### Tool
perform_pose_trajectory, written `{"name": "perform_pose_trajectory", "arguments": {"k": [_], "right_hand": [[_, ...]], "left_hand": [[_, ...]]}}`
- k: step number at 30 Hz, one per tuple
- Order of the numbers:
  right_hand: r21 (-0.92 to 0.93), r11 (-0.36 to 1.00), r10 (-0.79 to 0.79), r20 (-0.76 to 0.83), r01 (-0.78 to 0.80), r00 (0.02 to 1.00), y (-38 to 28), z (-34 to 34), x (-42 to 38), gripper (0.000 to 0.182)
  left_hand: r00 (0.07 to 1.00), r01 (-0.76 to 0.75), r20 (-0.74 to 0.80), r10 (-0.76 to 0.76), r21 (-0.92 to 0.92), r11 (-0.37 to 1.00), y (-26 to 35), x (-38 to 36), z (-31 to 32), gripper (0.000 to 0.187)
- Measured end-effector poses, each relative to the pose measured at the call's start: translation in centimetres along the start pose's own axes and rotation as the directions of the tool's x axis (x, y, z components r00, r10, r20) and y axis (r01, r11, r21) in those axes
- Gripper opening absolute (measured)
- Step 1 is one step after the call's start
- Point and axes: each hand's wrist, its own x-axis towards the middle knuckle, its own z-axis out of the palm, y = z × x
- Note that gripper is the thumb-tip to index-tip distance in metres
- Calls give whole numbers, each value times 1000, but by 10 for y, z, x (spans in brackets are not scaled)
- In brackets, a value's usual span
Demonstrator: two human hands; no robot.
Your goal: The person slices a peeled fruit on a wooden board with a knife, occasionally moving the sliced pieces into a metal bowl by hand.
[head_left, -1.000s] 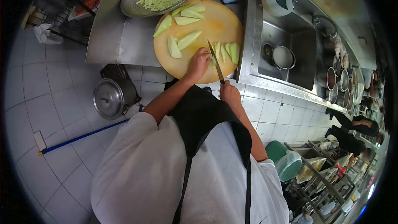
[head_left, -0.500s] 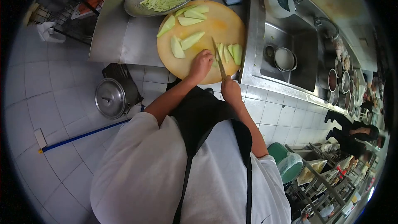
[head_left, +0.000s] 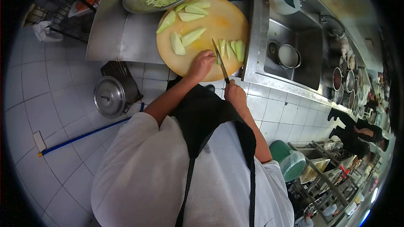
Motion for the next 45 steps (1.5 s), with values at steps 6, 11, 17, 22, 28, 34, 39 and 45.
{"name": "perform_pose_trajectory", "arguments": {"k": [6,11,17,22,28,34,39,45], "right_hand": [[-7,1000,-15,17,15,1000,1,1,-3,18],[-75,994,78,57,-74,995,3,19,6,18],[12,1000,-2,10,2,1000,5,14,27,20],[20,1000,10,17,-10,1000,-4,8,12,20],[21,1000,-9,36,9,999,0,6,2,19],[18,1000,-7,43,6,999,-1,3,1,18],[-52,998,52,98,-47,994,-6,12,5,14],[-68,997,-33,53,37,998,5,17,25,13]], "left_hand": [[1000,-9,-3,9,-4,1000,0,1,0,12],[999,-46,13,45,21,999,1,1,-3,12],[995,-95,52,91,99,991,-3,1,-6,14],[993,-104,74,97,105,989,-2,-3,-13,16],[995,-103,15,102,72,992,-4,-6,-9,17],[995,-99,11,99,63,993,-1,-4,-11,17],[993,-118,-2,118,77,990,2,-4,-10,12],[995,-101,10,101,58,993,-1,-2,-7,14]]}}
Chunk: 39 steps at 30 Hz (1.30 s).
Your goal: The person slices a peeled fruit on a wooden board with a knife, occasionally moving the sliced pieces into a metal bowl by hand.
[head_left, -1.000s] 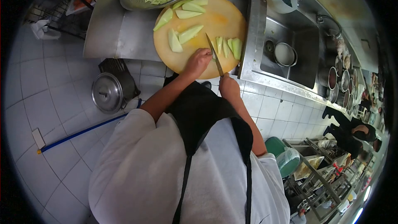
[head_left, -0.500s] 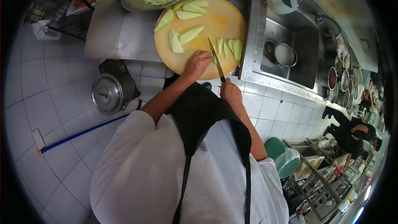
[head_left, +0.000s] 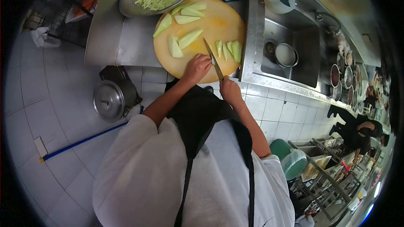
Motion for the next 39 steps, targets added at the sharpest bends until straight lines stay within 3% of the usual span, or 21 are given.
{"name": "perform_pose_trajectory", "arguments": {"k": [2,5,9,12,14,16,17,20,23,26,29,32,33,36,39], "right_hand": [[-32,998,-50,-47,48,998,3,-9,5,13],[33,999,22,-145,-18,989,-3,-25,6,15],[134,984,146,-212,-119,966,-7,-39,0,18],[139,985,136,-257,-103,957,1,-24,-9,21],[143,986,119,-237,-86,964,1,-13,-14,21],[153,985,107,-203,-77,973,-3,-9,-22,20],[150,987,86,-201,-56,976,-2,-6,-24,18],[137,990,64,-231,-33,971,-2,-7,-25,16],[133,989,94,-215,-67,972,3,1,-23,16],[159,986,75,-186,-45,980,7,3,-25,18],[170,985,43,-109,-24,993,8,1,-30,21],[177,984,35,-56,-24,998,13,1,-29,23],[180,983,34,-46,-25,998,16,1,-27,23],[190,980,82,-133,-56,988,25,-3,-22,23],[178,980,121,-173,-90,977,32,-3,-11,22]], "left_hand": [[999,2,43,-3,21,1000,-2,2,0,14],[999,10,48,-13,66,998,0,21,2,14],[947,159,-284,-152,3,987,10,66,3,17],[969,-28,-244,33,27,999,46,119,-12,22],[994,-40,105,24,154,987,46,142,5,34],[888,-81,449,-102,371,925,44,160,29,48],[798,-91,579,-164,385,918,42,168,38,63],[711,-51,667,-225,367,929,28,172,63,61],[770,-7,596,-228,365,931,22,169,75,59],[590,260,709,-386,286,922,23,180,75,53],[547,582,691,-472,91,808,-4,175,84,45],[658,645,533,-532,-35,763,-38,178,81,39],[634,750,522,-570,-235,618,-35,179,66,33],[776,629,382,-501,-428,649,-35,182,13,31],[848,493,253,-467,-52,868,-1,157,-42,28]]}}
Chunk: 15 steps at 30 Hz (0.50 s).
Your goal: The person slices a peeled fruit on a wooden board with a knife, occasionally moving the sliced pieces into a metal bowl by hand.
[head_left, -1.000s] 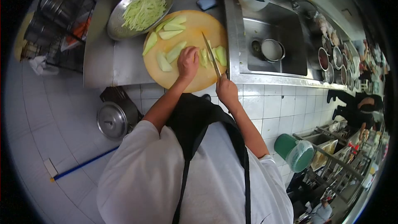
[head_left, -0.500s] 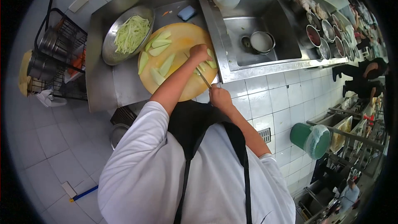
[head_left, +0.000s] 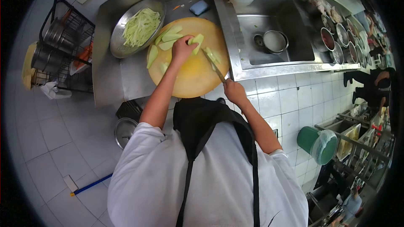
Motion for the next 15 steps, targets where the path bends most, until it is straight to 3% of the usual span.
{"name": "perform_pose_trajectory", "arguments": {"k": [1,3,5,8,11,15], "right_hand": [[-4,1000,16,-5,-16,1000,-2,-1,4,22],[15,998,57,-16,-57,998,-9,-2,8,23],[55,997,62,-36,-59,997,-15,-6,8,24],[60,998,14,-8,-14,1000,-15,-4,-2,23],[31,1000,2,22,-3,1000,-13,-3,-15,22],[-12,1000,-6,57,6,998,-17,0,-19,22]], "left_hand": [[985,-164,-47,165,31,986,-8,-17,1,29],[869,-467,-118,480,120,876,-28,-52,18,33],[804,-572,-19,595,247,782,-61,-83,42,39],[868,-492,21,497,182,851,-63,-126,49,40],[905,-375,-143,402,181,909,-60,-141,50,45],[968,-219,-115,224,51,974,-74,-133,67,47]]}}
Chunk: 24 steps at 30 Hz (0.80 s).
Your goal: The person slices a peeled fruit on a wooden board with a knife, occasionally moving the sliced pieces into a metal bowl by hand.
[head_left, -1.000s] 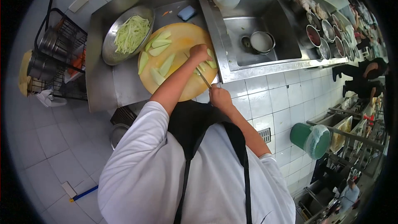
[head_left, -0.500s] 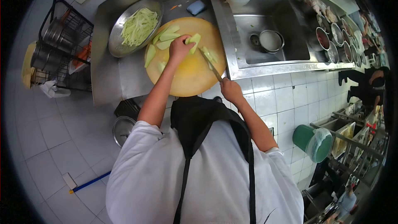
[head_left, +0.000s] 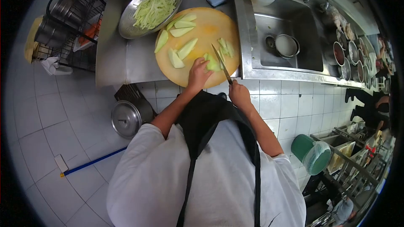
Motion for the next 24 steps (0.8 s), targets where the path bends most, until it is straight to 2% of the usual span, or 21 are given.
{"name": "perform_pose_trajectory", "arguments": {"k": [2,5,8,11,14,17,24], "right_hand": [[9,1000,6,35,-7,999,-4,-3,-6,22],[26,1000,-16,38,15,999,0,-5,-12,21],[38,999,-25,28,24,999,2,-5,-17,20],[47,999,-13,39,11,999,3,-4,-17,20],[56,998,-8,44,5,999,4,-2,-16,20],[40,999,-5,54,2,999,0,-4,-16,20],[17,999,-34,33,33,999,-3,-15,-14,20]], "left_hand": [[989,146,34,-143,-119,982,7,6,11,46],[994,89,-58,-98,-136,987,-8,14,27,45],[997,39,-64,-43,-64,997,0,15,21,37],[997,74,-8,-74,50,996,13,12,17,29],[991,135,-15,-135,11,991,25,11,11,25],[990,123,-62,-125,-36,992,19,16,15,25],[995,47,-85,-45,14,999,5,25,22,32]]}}
